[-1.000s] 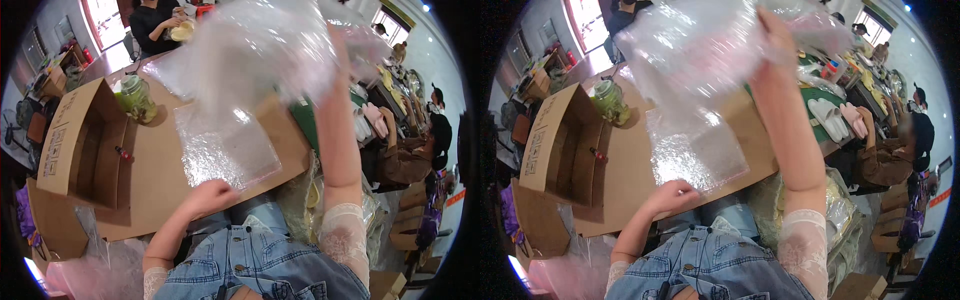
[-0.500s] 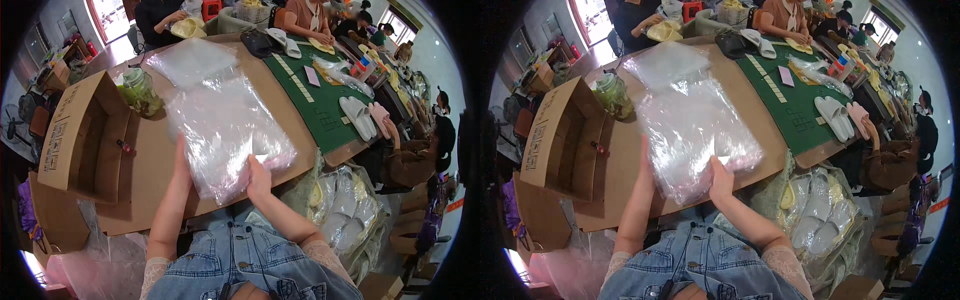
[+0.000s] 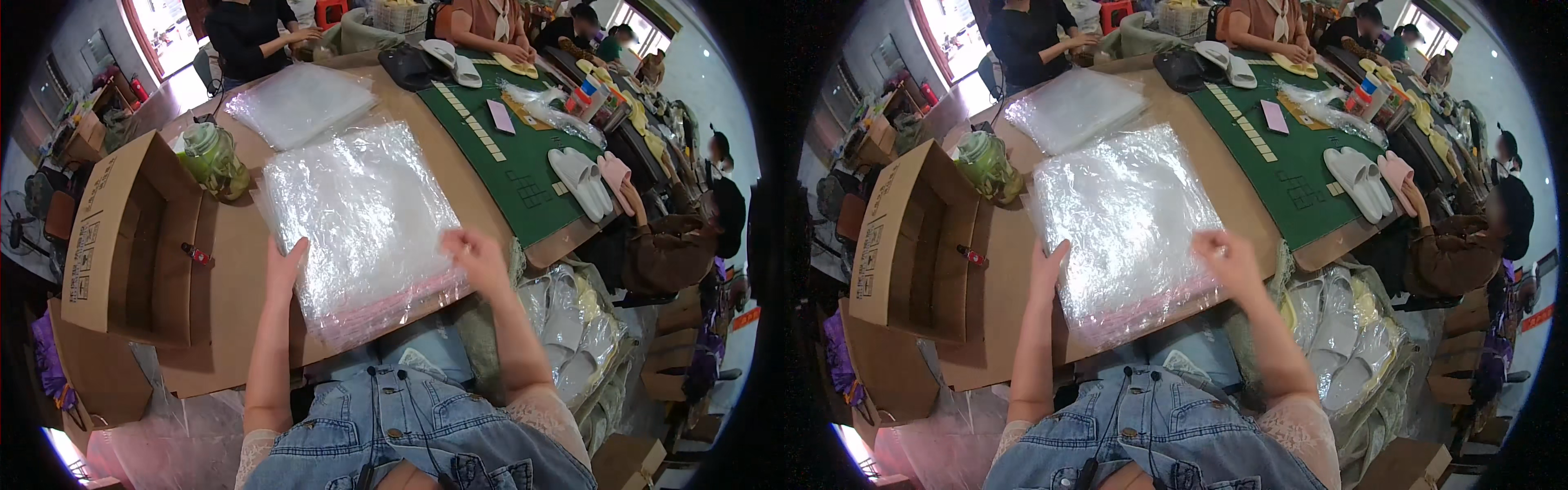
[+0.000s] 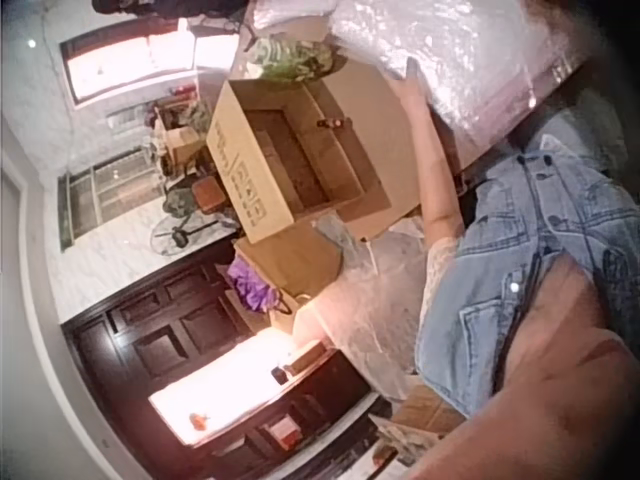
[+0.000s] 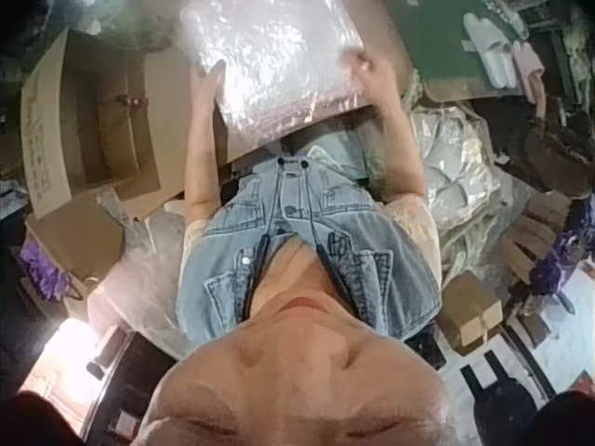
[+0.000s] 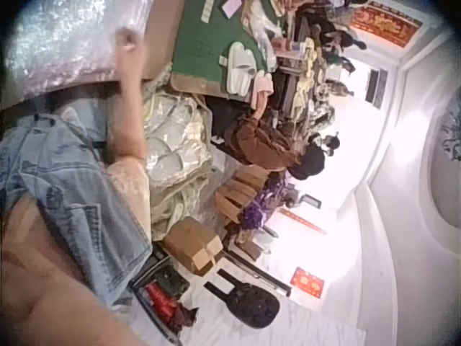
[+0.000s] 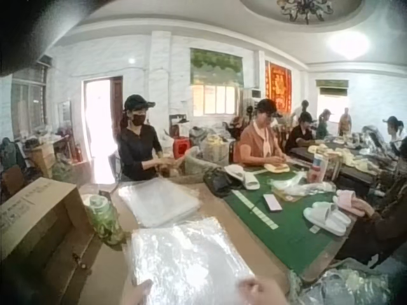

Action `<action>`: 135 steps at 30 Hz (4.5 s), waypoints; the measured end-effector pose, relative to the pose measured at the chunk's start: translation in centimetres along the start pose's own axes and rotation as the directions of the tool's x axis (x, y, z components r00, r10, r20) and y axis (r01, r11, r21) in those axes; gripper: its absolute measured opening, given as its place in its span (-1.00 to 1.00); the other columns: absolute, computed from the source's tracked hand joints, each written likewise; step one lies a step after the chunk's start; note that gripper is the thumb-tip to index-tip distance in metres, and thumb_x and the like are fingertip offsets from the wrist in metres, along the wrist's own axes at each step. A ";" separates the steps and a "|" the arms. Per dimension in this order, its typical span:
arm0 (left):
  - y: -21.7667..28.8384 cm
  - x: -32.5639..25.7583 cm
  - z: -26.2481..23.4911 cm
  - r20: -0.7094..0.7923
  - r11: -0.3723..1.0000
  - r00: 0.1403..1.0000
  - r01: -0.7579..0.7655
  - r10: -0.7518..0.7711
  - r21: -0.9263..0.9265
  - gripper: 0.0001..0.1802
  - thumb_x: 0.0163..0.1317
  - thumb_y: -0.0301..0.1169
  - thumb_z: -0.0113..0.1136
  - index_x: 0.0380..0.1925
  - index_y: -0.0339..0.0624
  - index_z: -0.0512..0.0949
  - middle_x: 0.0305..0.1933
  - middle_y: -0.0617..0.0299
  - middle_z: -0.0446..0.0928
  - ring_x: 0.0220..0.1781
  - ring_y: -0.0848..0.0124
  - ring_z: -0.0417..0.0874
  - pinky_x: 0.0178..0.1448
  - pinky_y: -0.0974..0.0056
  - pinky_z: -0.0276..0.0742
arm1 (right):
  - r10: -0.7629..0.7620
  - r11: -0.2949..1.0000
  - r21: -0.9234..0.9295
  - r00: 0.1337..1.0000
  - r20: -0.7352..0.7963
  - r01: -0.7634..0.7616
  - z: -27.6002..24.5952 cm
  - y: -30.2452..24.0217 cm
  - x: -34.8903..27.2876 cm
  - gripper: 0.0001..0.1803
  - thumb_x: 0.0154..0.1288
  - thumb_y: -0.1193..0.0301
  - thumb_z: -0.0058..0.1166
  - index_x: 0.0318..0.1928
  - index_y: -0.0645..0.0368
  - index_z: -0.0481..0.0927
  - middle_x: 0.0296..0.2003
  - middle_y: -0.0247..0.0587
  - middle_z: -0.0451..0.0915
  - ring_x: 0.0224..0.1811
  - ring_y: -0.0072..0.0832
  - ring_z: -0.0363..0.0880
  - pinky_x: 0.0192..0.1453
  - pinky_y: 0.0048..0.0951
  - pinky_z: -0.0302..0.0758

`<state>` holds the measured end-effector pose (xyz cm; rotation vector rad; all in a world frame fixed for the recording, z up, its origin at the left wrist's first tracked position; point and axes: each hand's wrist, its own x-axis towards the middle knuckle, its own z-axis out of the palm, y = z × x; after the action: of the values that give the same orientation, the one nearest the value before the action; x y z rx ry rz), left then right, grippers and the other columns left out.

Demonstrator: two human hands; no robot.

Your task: The person wraps pairs of plastic slippers in bubble wrap at a factory workstation. They pick up slippers of various colors, place them on a sheet of bubble wrap, and fold the wrap around them. The wrapped pairs are then placed into a large mesh bag. Other workers are visible in the background performing similar tasks.

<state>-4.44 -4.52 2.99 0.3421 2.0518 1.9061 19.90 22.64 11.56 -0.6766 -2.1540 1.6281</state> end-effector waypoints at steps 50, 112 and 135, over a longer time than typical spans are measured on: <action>-1.3 4.4 6.6 0.233 0.333 0.864 -0.402 0.446 0.853 -0.32 0.35 -0.03 0.10 0.37 -0.14 0.35 0.53 -0.24 0.13 0.58 -0.17 0.05 0.59 -0.18 -0.10 | -0.487 0.637 -0.764 0.713 -0.504 -0.105 -16.9 9.2 9.9 -0.36 0.08 0.41 0.17 0.25 0.20 0.47 0.17 0.08 0.52 0.30 0.02 0.40 0.42 -0.10 0.30; 11.5 -14.3 10.5 0.703 0.605 0.546 -0.769 0.455 0.205 -0.47 0.42 -0.42 -0.05 0.34 -0.43 0.31 0.53 -0.15 0.15 0.58 -0.18 0.06 0.59 -0.04 0.02 | -0.270 0.732 -0.636 0.961 0.057 0.243 9.7 1.0 7.5 -0.73 0.25 0.35 0.15 -0.20 0.33 0.52 -0.16 0.25 0.53 -0.13 0.18 0.61 -0.08 0.03 0.58; 3.0 -2.4 6.3 0.469 0.597 0.776 -0.628 0.423 0.499 -0.22 0.22 -0.25 0.26 0.46 -0.03 0.27 0.62 -0.09 -0.03 0.62 -0.05 0.00 0.60 -0.02 0.01 | -0.469 0.804 -0.366 0.878 0.092 0.468 -1.0 3.4 -10.6 -0.86 0.23 0.39 0.28 -0.19 0.05 0.70 -0.30 -0.29 0.64 -0.23 -0.26 0.61 -0.18 -0.30 0.56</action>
<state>0.12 0.54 5.76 1.4811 2.4829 1.1727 29.74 18.15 8.66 -0.2013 -2.4109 0.9609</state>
